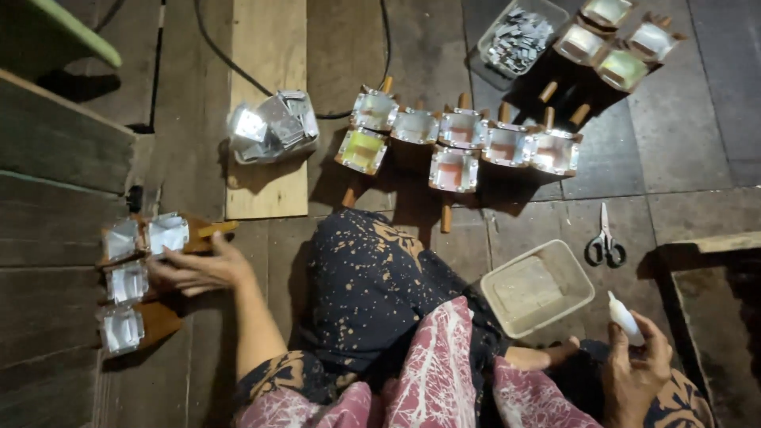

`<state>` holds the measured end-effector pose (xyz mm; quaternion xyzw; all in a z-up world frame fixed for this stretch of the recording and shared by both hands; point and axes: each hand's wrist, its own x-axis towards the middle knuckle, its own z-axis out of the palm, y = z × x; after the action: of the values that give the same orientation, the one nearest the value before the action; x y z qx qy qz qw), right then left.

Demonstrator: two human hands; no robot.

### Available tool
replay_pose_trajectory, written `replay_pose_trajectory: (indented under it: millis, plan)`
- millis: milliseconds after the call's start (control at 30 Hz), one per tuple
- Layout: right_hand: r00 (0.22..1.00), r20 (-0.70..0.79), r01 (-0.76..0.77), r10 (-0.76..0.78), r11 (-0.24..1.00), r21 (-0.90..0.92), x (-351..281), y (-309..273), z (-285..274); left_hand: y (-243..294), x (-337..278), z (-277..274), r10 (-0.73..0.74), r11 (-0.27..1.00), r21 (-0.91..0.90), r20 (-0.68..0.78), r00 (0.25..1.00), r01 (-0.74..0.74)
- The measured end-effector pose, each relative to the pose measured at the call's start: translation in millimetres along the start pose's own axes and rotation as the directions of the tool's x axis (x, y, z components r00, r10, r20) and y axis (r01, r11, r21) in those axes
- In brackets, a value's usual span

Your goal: Assembling small wooden boxes by applying glue to the edges and fitting the pieces together.

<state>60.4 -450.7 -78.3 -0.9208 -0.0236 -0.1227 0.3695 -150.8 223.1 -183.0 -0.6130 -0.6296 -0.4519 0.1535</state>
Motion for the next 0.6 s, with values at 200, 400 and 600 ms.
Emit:
replay_pose_trajectory:
  millis: [200, 400, 600]
  plan:
    - [0.998, 0.001, -0.060, 0.060, 0.998, 0.010, 1.0, -7.1, 2.3, 166.4, -16.4, -66.0, 0.618, 0.474, -0.878, 0.276, 0.736, -0.069]
    - [1.000, -0.012, 0.001, -0.001, 1.000, -0.014, 1.5, 15.1, 9.2, 272.4, -31.1, -60.7, 0.393, 0.919, -0.395, 0.916, 0.086, 0.002]
    - [0.987, 0.027, -0.155, 0.157, 0.906, 0.394, 24.0, 12.0, 24.9, 284.3, -49.8, -59.4, 0.296, 0.927, -0.344, 0.916, 0.270, 0.151]
